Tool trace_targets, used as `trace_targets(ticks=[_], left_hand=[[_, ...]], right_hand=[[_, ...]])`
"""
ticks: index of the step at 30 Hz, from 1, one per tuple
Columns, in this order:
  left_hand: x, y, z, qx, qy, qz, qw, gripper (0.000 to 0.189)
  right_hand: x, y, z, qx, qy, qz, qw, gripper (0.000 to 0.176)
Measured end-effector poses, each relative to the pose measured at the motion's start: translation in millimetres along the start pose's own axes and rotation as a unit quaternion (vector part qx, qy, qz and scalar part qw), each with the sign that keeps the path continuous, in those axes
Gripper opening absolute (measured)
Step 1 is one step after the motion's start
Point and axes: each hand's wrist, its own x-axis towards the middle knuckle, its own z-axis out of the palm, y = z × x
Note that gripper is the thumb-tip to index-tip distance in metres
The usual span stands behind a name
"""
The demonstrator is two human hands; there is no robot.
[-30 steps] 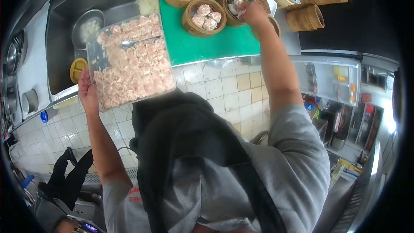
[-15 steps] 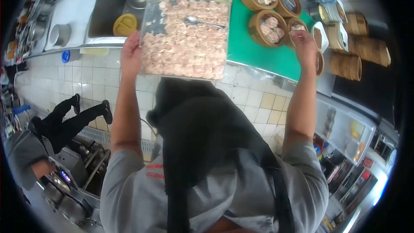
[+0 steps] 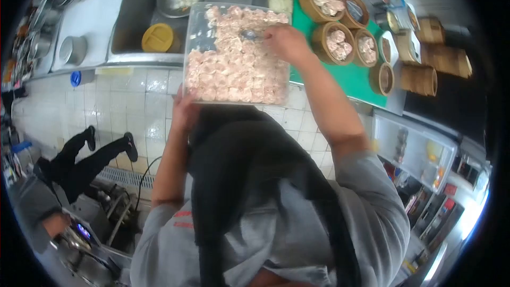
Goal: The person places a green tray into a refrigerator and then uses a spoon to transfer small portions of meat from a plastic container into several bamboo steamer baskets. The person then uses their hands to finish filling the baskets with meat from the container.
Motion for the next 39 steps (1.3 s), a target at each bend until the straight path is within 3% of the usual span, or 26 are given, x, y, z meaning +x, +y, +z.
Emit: trace_targets(ticks=[4, 7, 10, 13, 16, 25, 34, 39], left_hand=[[7, 5, -5, -0.015, -0.096, -0.012, 0.995, 0.059], [9, 7, -10, -0.009, -0.091, -0.026, 0.996, 0.058], [13, 12, -22, -0.008, -0.099, -0.033, 0.995, 0.057], [20, 16, -29, -0.008, -0.107, -0.045, 0.993, 0.057], [26, 19, -37, 0.002, -0.097, -0.046, 0.994, 0.058], [24, 24, -26, -0.033, -0.082, -0.013, 0.996, 0.058], [29, 22, -28, -0.003, -0.065, 0.003, 0.998, 0.061], [31, 23, -31, 0.007, -0.048, -0.009, 0.999, 0.06]], right_hand=[[2, 14, 10, -0.027, -0.026, 0.007, 0.999, 0.022], [-3, 8, 7, -0.015, 0.003, -0.003, 1.0, 0.023], [-11, -12, -8, 0.058, 0.013, 0.059, 0.996, 0.023], [-11, -38, -21, 0.105, 0.084, 0.016, 0.991, 0.012], [7, -58, -18, 0.061, 0.075, -0.056, 0.994, 0.015], [83, -134, 3, -0.13, -0.182, -0.086, 0.971, 0.031], [78, -164, -6, -0.126, -0.196, -0.176, 0.957, 0.034], [97, -140, 5, -0.159, -0.146, -0.156, 0.964, 0.028]])
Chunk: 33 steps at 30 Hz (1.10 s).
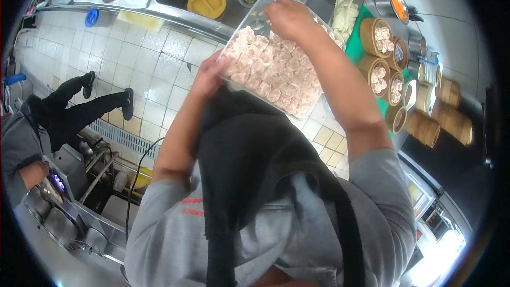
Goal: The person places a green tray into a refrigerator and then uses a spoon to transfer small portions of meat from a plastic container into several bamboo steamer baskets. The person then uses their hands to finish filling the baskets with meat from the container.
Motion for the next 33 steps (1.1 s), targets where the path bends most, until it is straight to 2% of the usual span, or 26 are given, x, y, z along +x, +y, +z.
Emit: trace_targets(ticks=[2, 5, 8, 11, 14, 20, 23, 29, 33], left_hand=[[2, -2, -3, 0.004, 0.0, 0.004, 1.0, 0.061], [3, -5, 1, -0.031, 0.003, 0.01, 0.999, 0.06], [4, -7, -2, -0.037, -0.005, 0.01, 0.999, 0.06], [0, -2, 1, -0.021, -0.014, 0.011, 1.0, 0.06], [0, -1, 1, -0.023, -0.017, 0.005, 1.0, 0.062], [0, -3, 1, -0.022, -0.019, 0.016, 0.999, 0.061], [-1, -2, 2, -0.02, -0.024, 0.022, 0.999, 0.061], [1, -3, 3, -0.034, -0.019, 0.019, 0.999, 0.061], [1, -4, 1, -0.046, -0.021, 0.018, 0.999, 0.06]], right_hand=[[-6, -1, 0, 0.017, 0.024, -0.007, 1.0, 0.019], [-6, -5, 0, -0.029, -0.036, -0.018, 0.999, 0.021], [-12, -6, -24, -0.019, -0.04, -0.023, 0.999, 0.023], [-3, -10, -21, -0.071, -0.06, 0.012, 0.996, 0.023], [4, -14, -14, -0.059, -0.125, 0.002, 0.99, 0.022], [-12, -13, -24, -0.071, -0.063, -0.068, 0.993, 0.021], [2, -16, -12, -0.064, -0.082, 0.017, 0.994, 0.021], [-3, -28, -31, -0.014, -0.156, 0.017, 0.988, 0.022], [-5, -28, -33, -0.038, -0.153, -0.002, 0.987, 0.021]])
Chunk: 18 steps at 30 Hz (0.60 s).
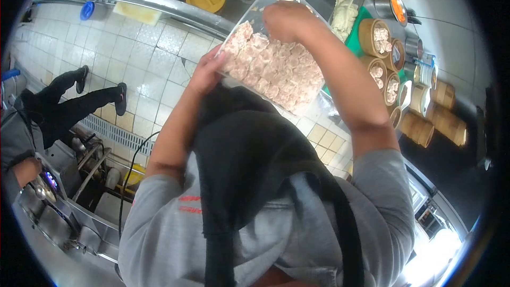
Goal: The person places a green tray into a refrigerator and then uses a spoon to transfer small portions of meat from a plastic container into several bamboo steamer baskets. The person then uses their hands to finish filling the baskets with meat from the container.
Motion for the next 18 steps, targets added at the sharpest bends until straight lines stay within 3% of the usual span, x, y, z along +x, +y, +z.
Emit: trace_targets(ticks=[8, 11, 14, 18], left_hand=[[-2, 4, -4, 0.016, 0.001, -0.025, 1.0, 0.062], [1, 3, -8, 0.014, 0.001, -0.033, 0.999, 0.063], [0, 2, -7, 0.01, -0.009, -0.018, 1.0, 0.063], [-1, 3, -8, 0.017, -0.015, -0.015, 1.0, 0.063]], right_hand=[[33, 10, 20, 0.046, 0.091, 0.056, 0.993, 0.021], [30, 8, 29, 0.061, 0.072, -0.015, 0.995, 0.02], [18, 13, 36, 0.158, 0.124, -0.048, 0.978, 0.018], [22, 19, 38, 0.124, 0.166, -0.025, 0.978, 0.018]])
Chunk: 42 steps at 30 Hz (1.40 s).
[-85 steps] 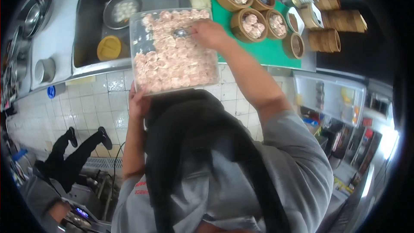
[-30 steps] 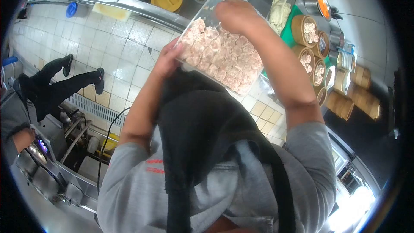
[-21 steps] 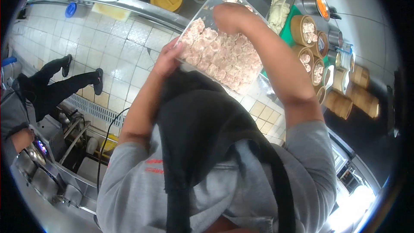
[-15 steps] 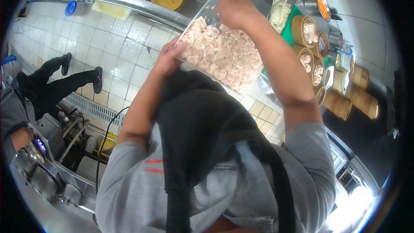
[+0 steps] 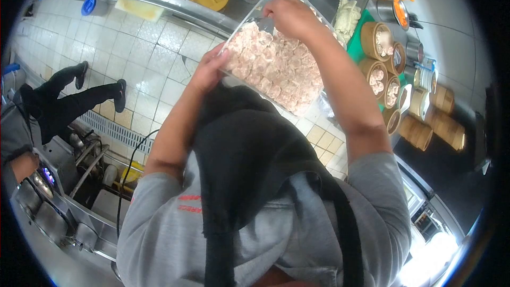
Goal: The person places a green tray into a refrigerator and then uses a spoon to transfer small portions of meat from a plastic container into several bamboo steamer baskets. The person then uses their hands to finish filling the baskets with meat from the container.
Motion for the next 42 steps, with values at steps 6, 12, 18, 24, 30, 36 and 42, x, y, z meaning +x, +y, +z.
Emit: trace_targets(ticks=[6, 12, 18, 24, 30, 36, 42], left_hand=[[0, 0, 0, 0.005, 0.006, -0.009, 1.0, 0.062], [1, 1, 3, -0.002, 0.011, -0.007, 1.0, 0.062], [4, -3, -5, -0.002, 0.008, -0.009, 1.0, 0.064], [2, 2, 1, -0.004, 0.005, -0.008, 1.0, 0.062], [1, 4, 2, 0.005, 0.01, -0.008, 1.0, 0.059], [4, -4, -7, -0.007, 0.01, -0.009, 1.0, 0.059], [1, -1, -4, 0.003, 0.015, -0.013, 1.0, 0.062]], right_hand=[[20, 6, 20, 0.025, -0.04, -0.038, 0.998, 0.017], [6, 2, -2, 0.074, -0.066, -0.058, 0.993, 0.016], [15, 0, 4, 0.045, -0.042, 0.014, 0.998, 0.015], [25, -7, 7, 0.071, -0.107, -0.016, 0.992, 0.011], [12, 24, 14, 0.131, -0.049, -0.102, 0.985, 0.012], [-13, 22, 15, 0.041, 0.121, -0.121, 0.985, 0.02], [-18, 45, 28, -0.061, 0.175, 0.06, 0.981, 0.019]])
